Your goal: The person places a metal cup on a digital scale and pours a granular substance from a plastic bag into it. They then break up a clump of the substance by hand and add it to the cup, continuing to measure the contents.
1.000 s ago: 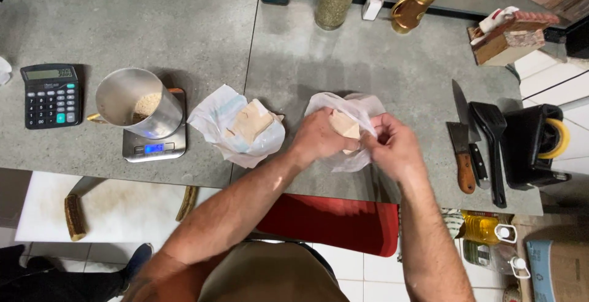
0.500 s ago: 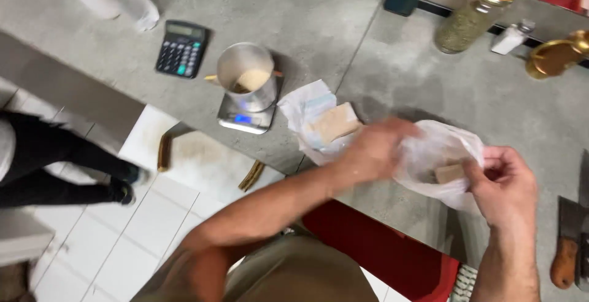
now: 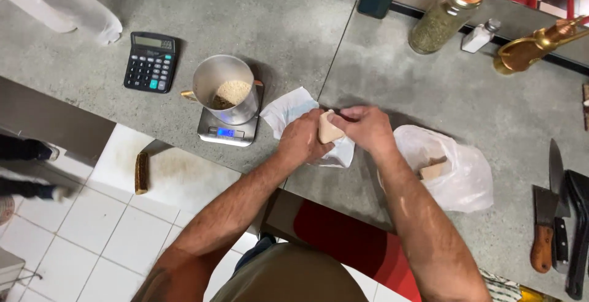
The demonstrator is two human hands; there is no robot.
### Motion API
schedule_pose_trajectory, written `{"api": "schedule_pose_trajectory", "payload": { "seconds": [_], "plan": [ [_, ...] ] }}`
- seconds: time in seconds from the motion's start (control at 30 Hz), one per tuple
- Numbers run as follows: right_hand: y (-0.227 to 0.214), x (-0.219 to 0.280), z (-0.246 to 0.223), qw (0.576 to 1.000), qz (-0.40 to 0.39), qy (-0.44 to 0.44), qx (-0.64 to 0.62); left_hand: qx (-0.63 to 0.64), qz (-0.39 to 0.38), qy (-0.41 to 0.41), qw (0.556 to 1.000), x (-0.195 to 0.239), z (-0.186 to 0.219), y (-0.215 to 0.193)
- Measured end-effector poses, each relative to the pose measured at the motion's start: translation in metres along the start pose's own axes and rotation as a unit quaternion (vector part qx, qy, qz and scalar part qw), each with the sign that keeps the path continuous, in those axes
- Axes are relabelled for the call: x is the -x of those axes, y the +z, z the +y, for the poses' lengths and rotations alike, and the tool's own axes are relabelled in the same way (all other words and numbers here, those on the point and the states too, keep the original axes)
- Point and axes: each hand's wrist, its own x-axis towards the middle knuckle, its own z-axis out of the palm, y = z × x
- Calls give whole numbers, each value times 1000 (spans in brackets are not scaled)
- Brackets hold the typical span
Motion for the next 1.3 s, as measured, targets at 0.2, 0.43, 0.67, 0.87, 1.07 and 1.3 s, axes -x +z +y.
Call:
{"api": "schedule_pose_trajectory", "payload": {
  "seconds": [0.2, 0.43, 0.67, 0.87, 1.07, 1.3],
  "plan": [
    [20, -22, 55, 976, -70, 78, -190, 53, 32, 73, 995, 3, -14, 1],
    [9, -15, 38, 975, -48, 103, -189, 71, 22, 112, 991, -4, -23, 0],
    [17, -11, 39, 995, 57, 48, 67, 68, -22, 77, 994, -8, -17, -18],
    [9, 14, 14, 995, 66, 62, 32, 57, -33, 74, 995, -6, -20, -14],
    [25, 49, 27, 943, -34, 164, -289, 42, -3, 124, 991, 3, -27, -12],
    [42, 58, 59, 935, -49, 121, -331, 68, -77, 74, 992, -2, -26, -21]
  ]
}}
